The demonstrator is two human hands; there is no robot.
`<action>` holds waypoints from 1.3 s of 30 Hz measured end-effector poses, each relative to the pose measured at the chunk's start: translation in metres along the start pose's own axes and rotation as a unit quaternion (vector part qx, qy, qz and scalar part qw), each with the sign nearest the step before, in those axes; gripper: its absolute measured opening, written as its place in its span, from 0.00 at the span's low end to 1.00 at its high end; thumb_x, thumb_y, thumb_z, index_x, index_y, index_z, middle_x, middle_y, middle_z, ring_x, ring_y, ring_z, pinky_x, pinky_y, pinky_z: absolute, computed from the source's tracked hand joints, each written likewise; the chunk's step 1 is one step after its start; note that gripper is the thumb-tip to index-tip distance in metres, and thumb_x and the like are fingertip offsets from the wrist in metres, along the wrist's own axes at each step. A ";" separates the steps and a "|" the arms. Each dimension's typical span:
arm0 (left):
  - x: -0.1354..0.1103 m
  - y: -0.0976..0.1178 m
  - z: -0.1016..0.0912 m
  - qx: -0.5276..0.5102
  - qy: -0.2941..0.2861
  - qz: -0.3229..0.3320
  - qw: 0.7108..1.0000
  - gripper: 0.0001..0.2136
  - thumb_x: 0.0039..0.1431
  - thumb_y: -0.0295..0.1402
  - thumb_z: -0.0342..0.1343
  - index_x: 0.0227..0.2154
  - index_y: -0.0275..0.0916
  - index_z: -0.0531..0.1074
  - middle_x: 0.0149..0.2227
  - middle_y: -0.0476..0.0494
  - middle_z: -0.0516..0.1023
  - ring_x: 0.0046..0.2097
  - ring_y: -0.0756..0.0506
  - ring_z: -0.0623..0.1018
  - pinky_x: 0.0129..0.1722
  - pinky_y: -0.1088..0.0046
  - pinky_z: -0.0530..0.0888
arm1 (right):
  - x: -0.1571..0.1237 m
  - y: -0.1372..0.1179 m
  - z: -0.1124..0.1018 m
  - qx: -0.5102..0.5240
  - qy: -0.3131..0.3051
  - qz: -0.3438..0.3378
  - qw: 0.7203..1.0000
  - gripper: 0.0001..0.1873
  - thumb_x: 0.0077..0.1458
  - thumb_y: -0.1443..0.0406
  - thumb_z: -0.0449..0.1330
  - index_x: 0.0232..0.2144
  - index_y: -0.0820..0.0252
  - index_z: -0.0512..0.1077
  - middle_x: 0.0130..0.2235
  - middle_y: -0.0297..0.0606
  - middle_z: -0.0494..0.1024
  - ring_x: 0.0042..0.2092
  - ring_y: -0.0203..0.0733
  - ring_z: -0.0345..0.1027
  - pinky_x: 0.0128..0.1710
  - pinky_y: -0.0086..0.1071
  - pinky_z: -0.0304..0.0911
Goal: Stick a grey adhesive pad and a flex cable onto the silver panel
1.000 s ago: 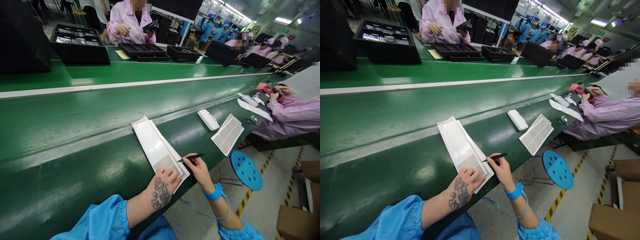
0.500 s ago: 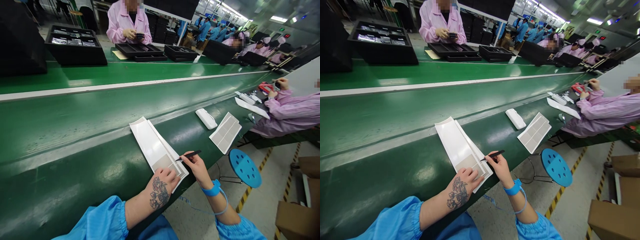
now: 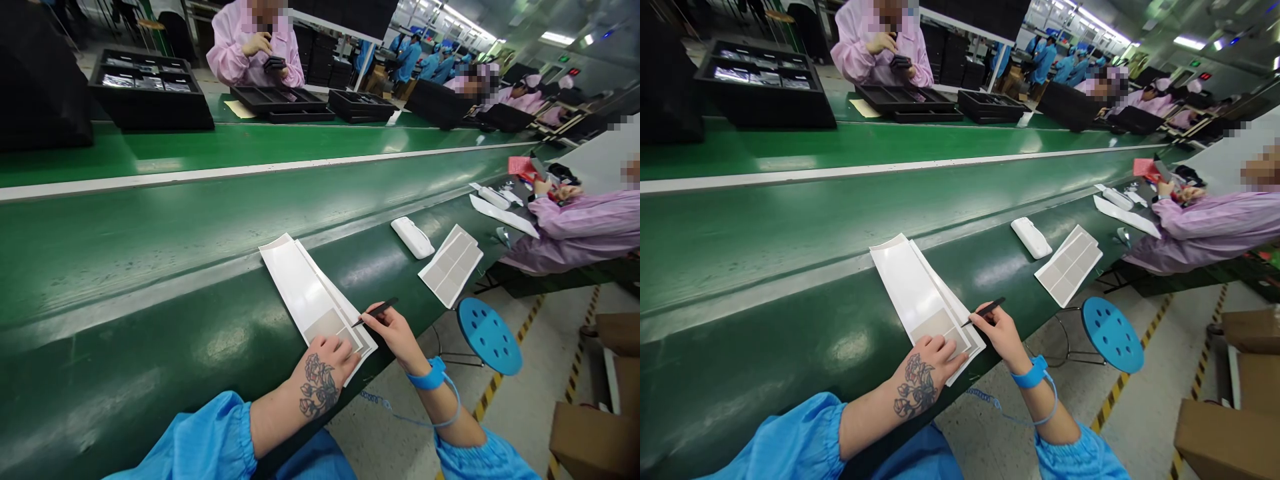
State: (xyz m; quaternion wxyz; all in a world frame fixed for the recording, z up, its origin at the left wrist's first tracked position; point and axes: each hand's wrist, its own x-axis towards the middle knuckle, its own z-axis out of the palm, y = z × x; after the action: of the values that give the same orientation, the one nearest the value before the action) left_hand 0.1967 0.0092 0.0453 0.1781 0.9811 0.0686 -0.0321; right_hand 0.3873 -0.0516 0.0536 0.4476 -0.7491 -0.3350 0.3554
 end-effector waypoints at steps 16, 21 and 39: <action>0.001 -0.002 0.005 -0.011 0.002 0.011 1.000 0.21 0.61 0.35 0.48 0.56 0.38 0.60 0.47 0.38 0.69 0.44 0.41 0.67 0.36 0.64 0.63 | 0.019 -0.009 0.011 0.018 -0.017 -0.009 1.000 0.24 0.39 0.46 0.68 0.28 0.57 0.70 0.27 0.34 0.73 0.31 0.41 0.65 0.32 0.34 0.61; 0.004 -0.004 0.007 -0.013 -0.006 0.014 1.000 0.20 0.61 0.34 0.47 0.56 0.37 0.61 0.48 0.36 0.68 0.45 0.40 0.67 0.35 0.64 0.63 | 0.026 -0.012 0.016 0.027 -0.019 -0.018 0.999 0.24 0.39 0.46 0.68 0.28 0.57 0.70 0.28 0.34 0.73 0.31 0.42 0.66 0.33 0.35 0.62; 0.004 -0.003 0.008 -0.008 0.003 0.013 1.000 0.18 0.63 0.35 0.44 0.55 0.39 0.62 0.47 0.38 0.69 0.43 0.41 0.68 0.34 0.64 0.62 | 0.024 -0.010 0.021 0.074 -0.001 -0.038 0.996 0.22 0.43 0.46 0.67 0.31 0.55 0.70 0.34 0.38 0.79 0.39 0.47 0.72 0.41 0.39 0.65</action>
State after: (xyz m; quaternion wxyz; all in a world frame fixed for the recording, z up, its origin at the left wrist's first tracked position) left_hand 0.1996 0.0098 0.0367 0.1861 0.9806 0.0564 -0.0265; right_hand 0.3808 -0.0191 0.0500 0.5153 -0.7001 -0.3362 0.3624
